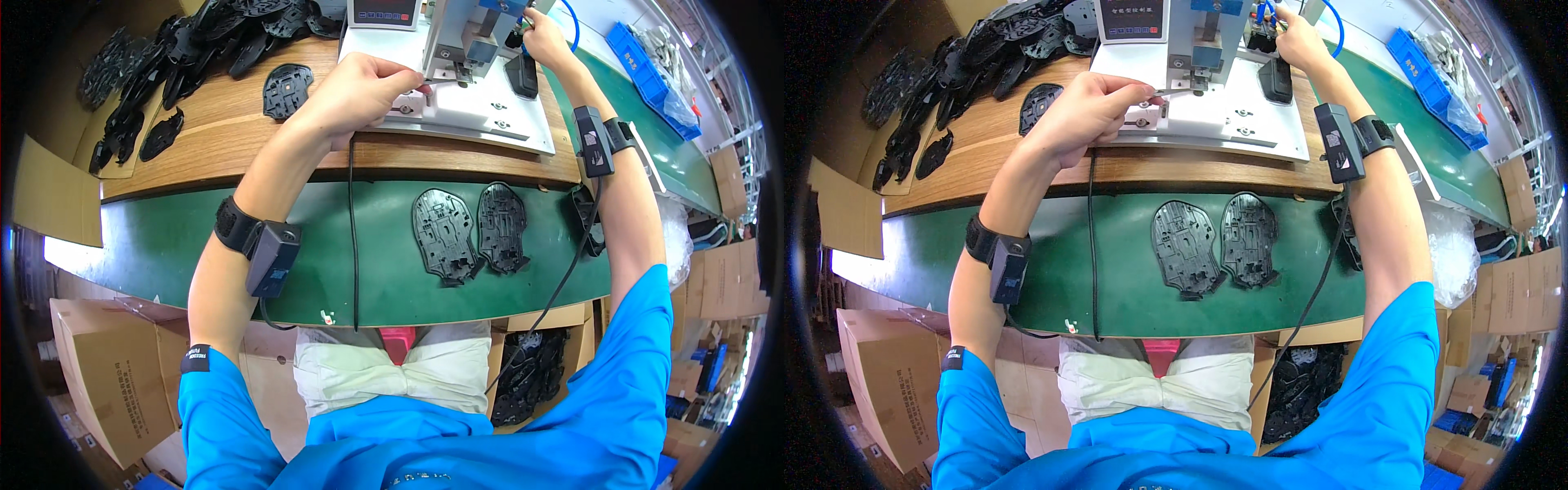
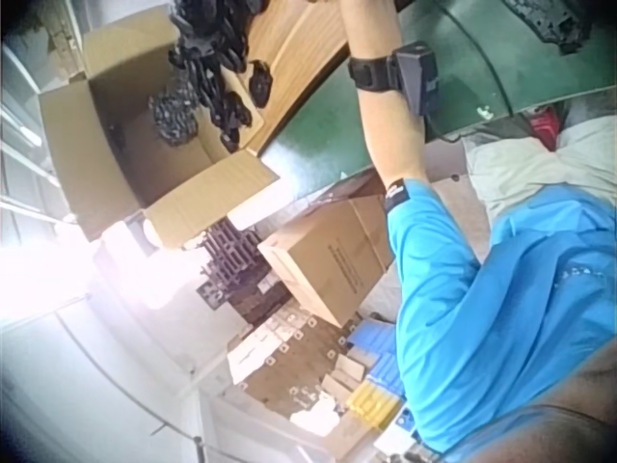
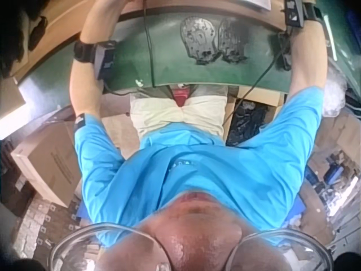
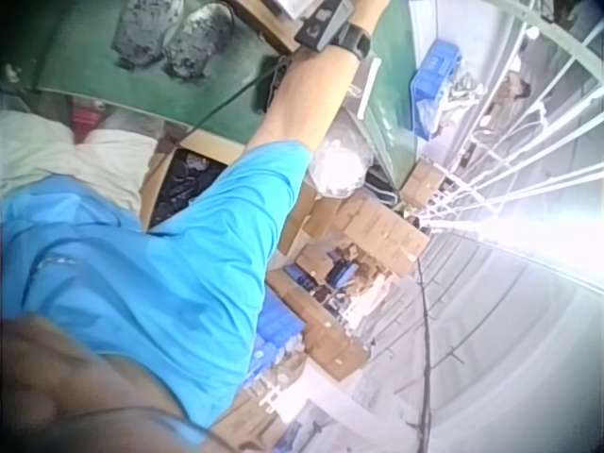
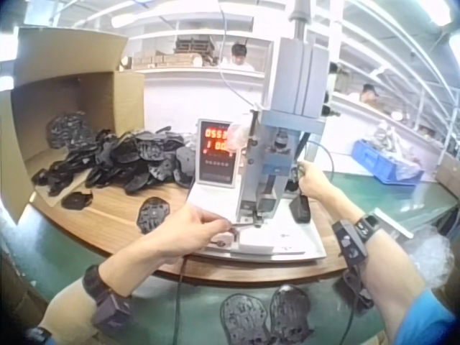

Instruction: Assembling small electronic components using a press machine and hand tools on a factory floor.

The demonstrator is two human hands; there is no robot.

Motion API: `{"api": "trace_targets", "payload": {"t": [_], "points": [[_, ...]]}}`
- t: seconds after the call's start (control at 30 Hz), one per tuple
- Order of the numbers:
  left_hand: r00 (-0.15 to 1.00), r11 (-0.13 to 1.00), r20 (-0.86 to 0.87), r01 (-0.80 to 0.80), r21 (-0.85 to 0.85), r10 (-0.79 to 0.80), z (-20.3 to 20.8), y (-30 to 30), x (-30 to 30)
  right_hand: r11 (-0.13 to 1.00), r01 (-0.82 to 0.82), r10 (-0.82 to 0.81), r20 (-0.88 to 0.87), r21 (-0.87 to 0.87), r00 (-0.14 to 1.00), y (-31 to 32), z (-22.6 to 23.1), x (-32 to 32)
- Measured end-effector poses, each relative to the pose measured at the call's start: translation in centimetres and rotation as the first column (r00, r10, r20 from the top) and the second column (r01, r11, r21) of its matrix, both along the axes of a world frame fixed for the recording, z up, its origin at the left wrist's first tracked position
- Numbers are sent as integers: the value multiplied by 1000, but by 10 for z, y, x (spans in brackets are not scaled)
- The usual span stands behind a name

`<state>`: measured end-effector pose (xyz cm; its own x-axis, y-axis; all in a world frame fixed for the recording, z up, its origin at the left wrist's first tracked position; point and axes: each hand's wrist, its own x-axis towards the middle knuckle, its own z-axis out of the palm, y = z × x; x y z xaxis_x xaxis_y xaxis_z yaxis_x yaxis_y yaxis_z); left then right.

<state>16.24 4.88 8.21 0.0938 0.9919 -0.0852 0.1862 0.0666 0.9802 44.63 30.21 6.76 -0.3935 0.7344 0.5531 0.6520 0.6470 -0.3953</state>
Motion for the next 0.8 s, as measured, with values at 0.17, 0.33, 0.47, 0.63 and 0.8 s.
{"api": "trace_targets", "payload": {"t": [0.17, 0.33, 0.47, 0.63, 0.8], "points": [[999, 1000, 33, 18, 21, -19, -7, 2, 2, 998, 40, -40, -9, 39, 999, -3, 1, 1], [998, 1000, 66, 10, 10, -11, -3, 1, 11, 995, 91, -96, 98, 50, 991, 19, -1, 20], [996, 999, 92, 12, -32, -9, -5, -1, 6, 985, 169, -174, 223, 44, 959, 30, -7, 16], [993, 999, 114, 28, -28, -24, -5, -3, 6, 982, 135, -162, 214, 134, 963, 37, -11, 20], [993, 999, 116, 29, -40, -25, -6, -5, 4, 985, 120, -142, 196, 122, 970, 34, -12, 15]]}}
